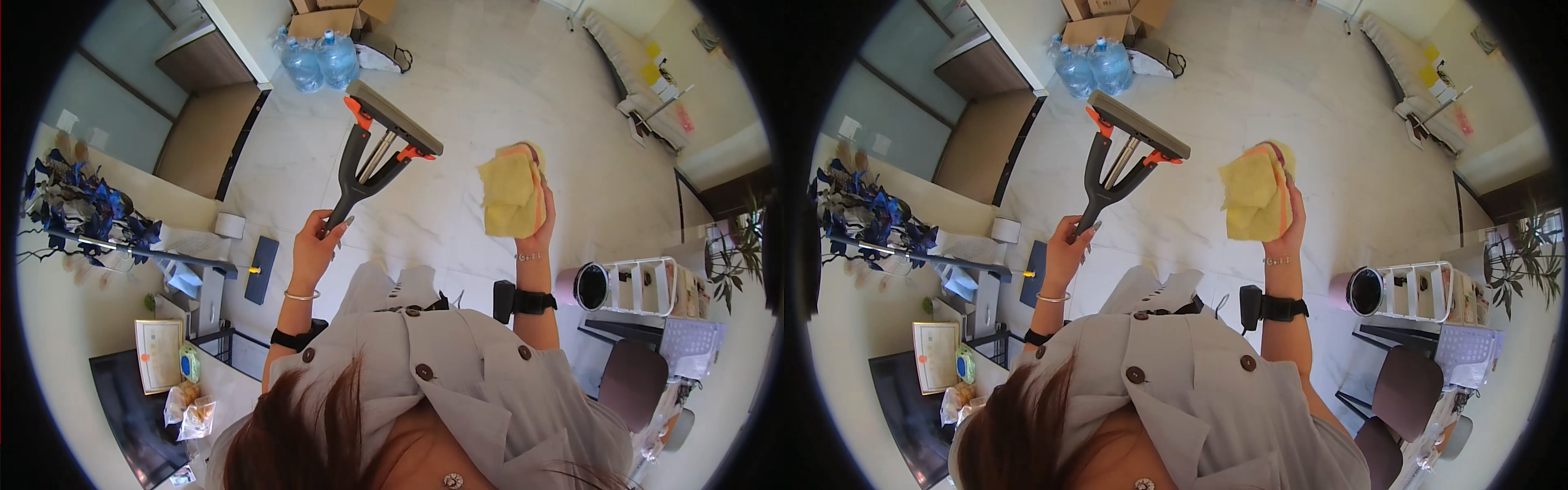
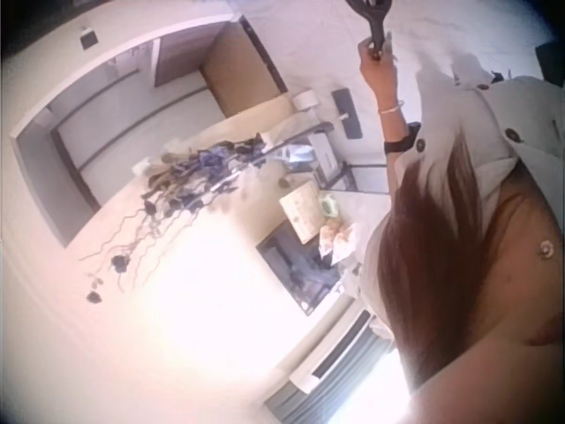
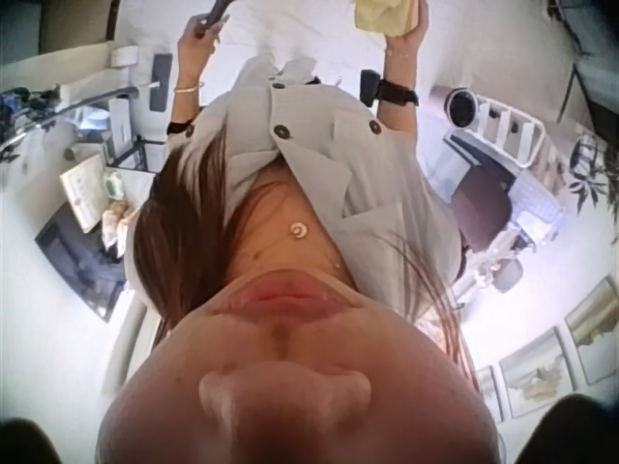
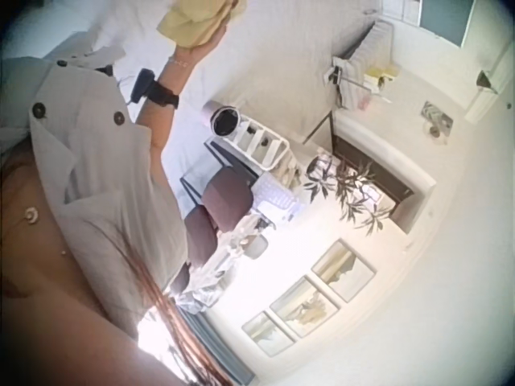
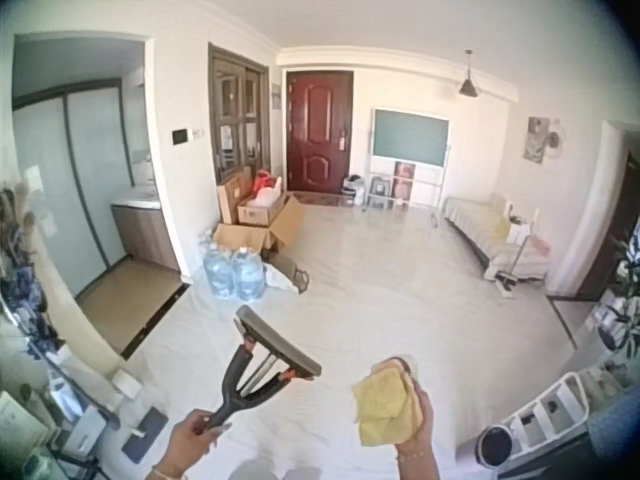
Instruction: Cleaning a table on a glass-enclosed balcony with a cloth and a squeegee.
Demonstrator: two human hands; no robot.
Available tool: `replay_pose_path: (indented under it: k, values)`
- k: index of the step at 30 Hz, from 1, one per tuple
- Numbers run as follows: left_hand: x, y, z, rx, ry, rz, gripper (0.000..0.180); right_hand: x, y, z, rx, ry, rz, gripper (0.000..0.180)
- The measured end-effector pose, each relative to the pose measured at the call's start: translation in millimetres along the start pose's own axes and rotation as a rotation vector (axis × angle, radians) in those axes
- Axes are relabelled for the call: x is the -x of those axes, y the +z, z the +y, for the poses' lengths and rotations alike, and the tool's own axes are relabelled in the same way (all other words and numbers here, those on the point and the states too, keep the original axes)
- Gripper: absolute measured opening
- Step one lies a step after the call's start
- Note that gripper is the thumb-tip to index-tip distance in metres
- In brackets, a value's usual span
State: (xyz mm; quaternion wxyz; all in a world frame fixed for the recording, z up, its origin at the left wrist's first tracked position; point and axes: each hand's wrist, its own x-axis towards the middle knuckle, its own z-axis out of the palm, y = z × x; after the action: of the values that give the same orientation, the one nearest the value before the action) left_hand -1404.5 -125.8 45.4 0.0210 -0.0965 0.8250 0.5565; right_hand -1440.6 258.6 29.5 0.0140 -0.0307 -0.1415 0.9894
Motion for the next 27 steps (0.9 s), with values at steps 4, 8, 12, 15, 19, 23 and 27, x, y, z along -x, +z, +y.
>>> replay_pose_path:
  k: [4, 8, 12, 15, 19, 23, 27]
  values:
    - [-22, 1, 11, -0.165, 0.112, 0.076, 0.029, -13, -14, -11, 0.111, 0.008, 0.078, 0.039]
    - [-34, 1, 28, -0.294, 0.227, 0.2, 0.029, -15, -3, -18, 0.175, 0.006, 0.164, 0.038]
    - [-42, -2, 39, -0.341, 0.32, 0.28, 0.026, -19, -8, -17, 0.167, 0.002, 0.205, 0.039]
    - [-40, -5, 35, -0.402, 0.312, 0.307, 0.027, -23, -17, -11, 0.18, 0.017, 0.222, 0.04]
    - [-33, -14, 32, -0.419, 0.311, 0.368, 0.031, -37, -20, 4, 0.152, 0.126, 0.235, 0.04]
    - [-35, -24, 24, -0.427, 0.213, 0.413, 0.032, -73, -20, 30, 0.143, 0.197, 0.2, 0.04]
    - [-40, -47, 12, -0.412, 0.23, 0.503, 0.032, -119, 19, 79, 0.376, 0.24, 0.095, 0.037]
